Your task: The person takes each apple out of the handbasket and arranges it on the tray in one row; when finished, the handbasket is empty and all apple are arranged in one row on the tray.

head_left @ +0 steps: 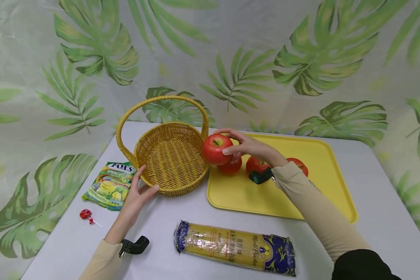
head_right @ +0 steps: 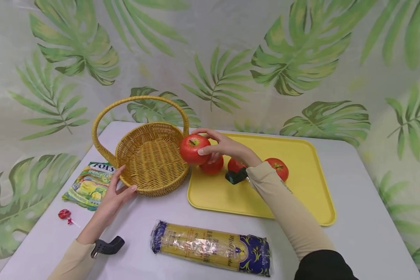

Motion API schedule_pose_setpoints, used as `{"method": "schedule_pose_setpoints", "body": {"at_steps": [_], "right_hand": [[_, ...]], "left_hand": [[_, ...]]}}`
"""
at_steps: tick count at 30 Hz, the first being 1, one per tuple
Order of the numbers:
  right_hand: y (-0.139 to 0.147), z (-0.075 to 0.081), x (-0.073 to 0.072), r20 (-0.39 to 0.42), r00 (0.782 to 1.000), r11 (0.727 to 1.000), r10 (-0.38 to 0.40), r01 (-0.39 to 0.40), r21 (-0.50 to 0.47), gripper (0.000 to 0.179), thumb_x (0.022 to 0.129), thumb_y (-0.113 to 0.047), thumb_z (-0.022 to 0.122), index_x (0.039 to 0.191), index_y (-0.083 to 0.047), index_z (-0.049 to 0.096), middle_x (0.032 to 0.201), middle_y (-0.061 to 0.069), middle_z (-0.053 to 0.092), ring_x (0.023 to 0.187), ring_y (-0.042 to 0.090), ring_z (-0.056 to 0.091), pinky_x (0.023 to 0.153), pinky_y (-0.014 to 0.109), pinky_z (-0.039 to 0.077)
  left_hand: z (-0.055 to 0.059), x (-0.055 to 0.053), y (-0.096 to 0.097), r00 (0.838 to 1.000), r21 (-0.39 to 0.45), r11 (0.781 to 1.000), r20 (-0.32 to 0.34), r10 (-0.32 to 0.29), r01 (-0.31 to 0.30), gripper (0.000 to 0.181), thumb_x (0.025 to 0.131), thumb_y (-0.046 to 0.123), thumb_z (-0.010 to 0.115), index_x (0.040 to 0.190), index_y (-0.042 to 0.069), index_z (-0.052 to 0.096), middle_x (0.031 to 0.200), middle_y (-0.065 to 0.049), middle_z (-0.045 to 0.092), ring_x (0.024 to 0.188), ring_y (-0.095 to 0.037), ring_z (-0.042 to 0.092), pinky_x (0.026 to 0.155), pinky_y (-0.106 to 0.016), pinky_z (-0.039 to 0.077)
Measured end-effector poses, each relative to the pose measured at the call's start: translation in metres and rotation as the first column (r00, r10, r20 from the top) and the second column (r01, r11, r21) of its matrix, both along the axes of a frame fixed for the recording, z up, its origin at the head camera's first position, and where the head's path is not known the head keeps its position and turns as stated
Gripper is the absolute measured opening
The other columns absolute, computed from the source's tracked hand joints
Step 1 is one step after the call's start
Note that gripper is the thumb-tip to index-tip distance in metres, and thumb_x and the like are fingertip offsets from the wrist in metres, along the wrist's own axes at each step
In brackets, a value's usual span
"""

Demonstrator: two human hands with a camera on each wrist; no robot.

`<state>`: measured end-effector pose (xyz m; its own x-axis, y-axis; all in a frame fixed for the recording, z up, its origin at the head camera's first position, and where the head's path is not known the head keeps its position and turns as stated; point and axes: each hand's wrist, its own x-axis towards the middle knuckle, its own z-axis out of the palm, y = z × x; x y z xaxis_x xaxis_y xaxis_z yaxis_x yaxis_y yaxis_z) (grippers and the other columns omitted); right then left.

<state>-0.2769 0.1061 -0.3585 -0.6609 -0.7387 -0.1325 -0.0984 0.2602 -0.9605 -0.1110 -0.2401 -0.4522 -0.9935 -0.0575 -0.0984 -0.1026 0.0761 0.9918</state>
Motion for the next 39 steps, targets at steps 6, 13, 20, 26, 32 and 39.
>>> {"method": "schedule_pose_setpoints", "body": {"at_steps": [6, 13, 20, 26, 32, 39], "right_hand": [[0.057, -0.001, 0.005, -0.001, 0.995, 0.994, -0.104, 0.104, 0.043, 0.058, 0.091, -0.024, 0.065, 0.143, -0.025, 0.036, 0.138, 0.010, 0.034, 0.078, 0.035, 0.061, 0.073, 0.048, 0.053], [0.123, -0.003, 0.013, -0.031, 0.977, 0.975, -0.209, 0.211, 0.067, 0.057, 0.095, -0.022, 0.059, 0.145, -0.022, 0.032, 0.141, 0.014, 0.032, 0.079, 0.035, 0.061, 0.074, 0.046, 0.054], [0.182, -0.001, 0.025, -0.064, 0.951, 0.952, -0.303, 0.306, 0.030, 0.051, 0.099, -0.015, 0.052, 0.144, -0.026, 0.032, 0.136, 0.011, 0.034, 0.078, 0.027, 0.062, 0.071, 0.038, 0.056], [0.225, -0.007, 0.037, -0.097, 0.920, 0.924, -0.380, 0.382, 0.003, 0.049, 0.100, -0.010, 0.048, 0.142, -0.032, 0.034, 0.120, 0.002, 0.045, 0.071, 0.025, 0.065, 0.066, 0.033, 0.056], [0.264, -0.026, 0.050, -0.072, 0.905, 0.908, -0.420, 0.419, -0.035, 0.049, 0.101, -0.007, 0.044, 0.141, -0.033, 0.034, 0.113, -0.004, 0.052, 0.072, 0.025, 0.068, 0.066, 0.030, 0.056], [0.293, -0.057, 0.066, -0.059, 0.876, 0.876, -0.480, 0.482, 0.033, 0.046, 0.102, -0.012, 0.046, 0.138, -0.036, 0.032, 0.109, -0.005, 0.054, 0.078, 0.030, 0.068, 0.070, 0.028, 0.056]], "left_hand": [[0.001, 0.001, 0.001, 1.000, -0.006, 1.000, 0.005, 0.004, -0.004, 0.082, 0.095, 0.015, 0.061, 0.155, 0.024, 0.006, 0.158, -0.005, -0.009, 0.138, -0.042, 0.017, 0.104, -0.046, 0.033], [0.002, 0.002, 0.001, 1.000, -0.007, 1.000, 0.010, 0.002, -0.002, 0.081, 0.096, 0.016, 0.060, 0.155, 0.025, 0.005, 0.157, -0.004, -0.010, 0.139, -0.041, 0.017, 0.094, -0.026, 0.043], [0.002, 0.001, 0.000, 1.000, -0.019, 1.000, 0.015, -0.002, 0.002, 0.081, 0.096, 0.017, 0.060, 0.155, 0.026, 0.005, 0.157, -0.003, -0.011, 0.139, -0.041, 0.017, 0.097, -0.032, 0.041], [0.001, 0.001, 0.000, 1.000, -0.014, 1.000, 0.016, -0.001, 0.001, 0.082, 0.096, 0.016, 0.060, 0.155, 0.026, 0.005, 0.157, -0.004, -0.010, 0.139, -0.041, 0.017, 0.097, -0.031, 0.041], [0.002, 0.001, 0.001, 1.000, -0.005, 1.000, 0.021, 0.003, -0.003, 0.082, 0.095, 0.016, 0.061, 0.155, 0.026, 0.005, 0.157, -0.005, -0.009, 0.139, -0.040, 0.018, 0.094, -0.025, 0.042], [0.003, 0.000, 0.002, 0.999, -0.018, 1.000, 0.031, 0.013, -0.013, 0.082, 0.095, 0.016, 0.061, 0.155, 0.027, 0.006, 0.157, -0.005, -0.010, 0.139, -0.040, 0.018, 0.096, -0.028, 0.041]]}}
